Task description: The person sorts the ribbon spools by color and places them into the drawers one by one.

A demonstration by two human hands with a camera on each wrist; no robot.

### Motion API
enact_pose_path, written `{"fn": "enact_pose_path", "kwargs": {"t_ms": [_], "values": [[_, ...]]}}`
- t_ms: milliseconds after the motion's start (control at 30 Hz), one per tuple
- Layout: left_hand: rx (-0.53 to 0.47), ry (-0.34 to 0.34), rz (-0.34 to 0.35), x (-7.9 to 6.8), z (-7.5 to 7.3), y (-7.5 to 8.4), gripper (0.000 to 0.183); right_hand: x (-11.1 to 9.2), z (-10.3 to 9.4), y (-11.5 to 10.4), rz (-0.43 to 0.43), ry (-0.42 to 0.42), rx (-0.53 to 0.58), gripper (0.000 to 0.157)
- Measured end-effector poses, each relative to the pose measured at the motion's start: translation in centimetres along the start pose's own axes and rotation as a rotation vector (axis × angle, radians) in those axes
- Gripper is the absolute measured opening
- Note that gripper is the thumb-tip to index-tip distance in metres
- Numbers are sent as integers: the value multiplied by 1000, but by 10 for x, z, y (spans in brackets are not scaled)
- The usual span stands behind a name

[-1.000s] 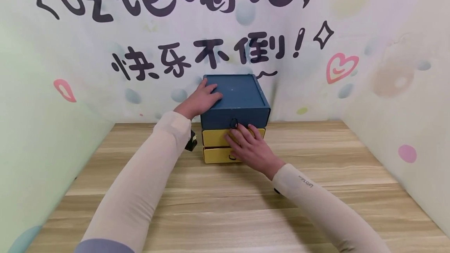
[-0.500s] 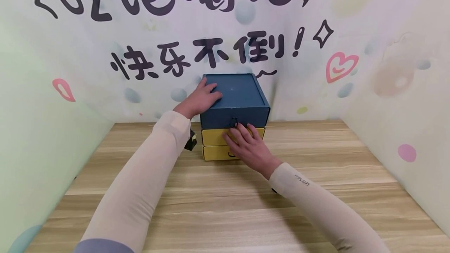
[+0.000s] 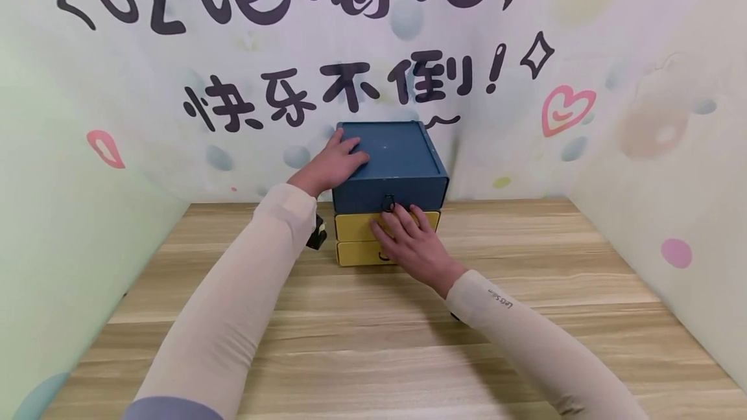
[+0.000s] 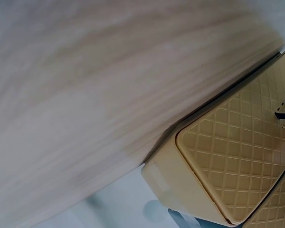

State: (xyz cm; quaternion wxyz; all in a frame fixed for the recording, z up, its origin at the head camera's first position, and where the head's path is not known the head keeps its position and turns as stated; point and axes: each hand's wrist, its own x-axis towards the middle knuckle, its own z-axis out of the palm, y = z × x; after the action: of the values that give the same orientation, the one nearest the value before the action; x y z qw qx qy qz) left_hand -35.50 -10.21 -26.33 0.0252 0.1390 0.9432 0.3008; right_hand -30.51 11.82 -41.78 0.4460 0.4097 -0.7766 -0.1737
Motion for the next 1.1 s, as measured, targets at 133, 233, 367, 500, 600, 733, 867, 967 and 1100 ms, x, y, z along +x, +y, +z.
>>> {"fn": "enact_pose_path", "kwargs": {"t_ms": [133,233,367,500,600,733,867,967,1100], "values": [[-16,4,-11,0,1,-1,62,0,-1,-1,0,6,-23,43],[-26,3,-19,-1,1,-1,63,0,-2,-2,4,-9,-30,46],[-15,0,-13,0,0,0,62,0,-3,-3,16,-16,-26,54],[-16,0,-12,0,0,-1,62,-1,-4,-1,14,-19,-2,63],[-19,-1,-13,0,2,-1,63,-2,-7,-2,14,-28,42,63],[-28,6,-10,0,5,-1,63,-3,-16,-2,37,-26,145,55],[-50,20,-13,-1,7,0,63,-3,-25,-1,72,-23,253,49],[-67,29,-15,-1,8,0,62,-4,-33,2,99,-12,347,48],[-160,61,-17,-1,10,-4,59,-10,-43,9,118,30,449,50]]}}
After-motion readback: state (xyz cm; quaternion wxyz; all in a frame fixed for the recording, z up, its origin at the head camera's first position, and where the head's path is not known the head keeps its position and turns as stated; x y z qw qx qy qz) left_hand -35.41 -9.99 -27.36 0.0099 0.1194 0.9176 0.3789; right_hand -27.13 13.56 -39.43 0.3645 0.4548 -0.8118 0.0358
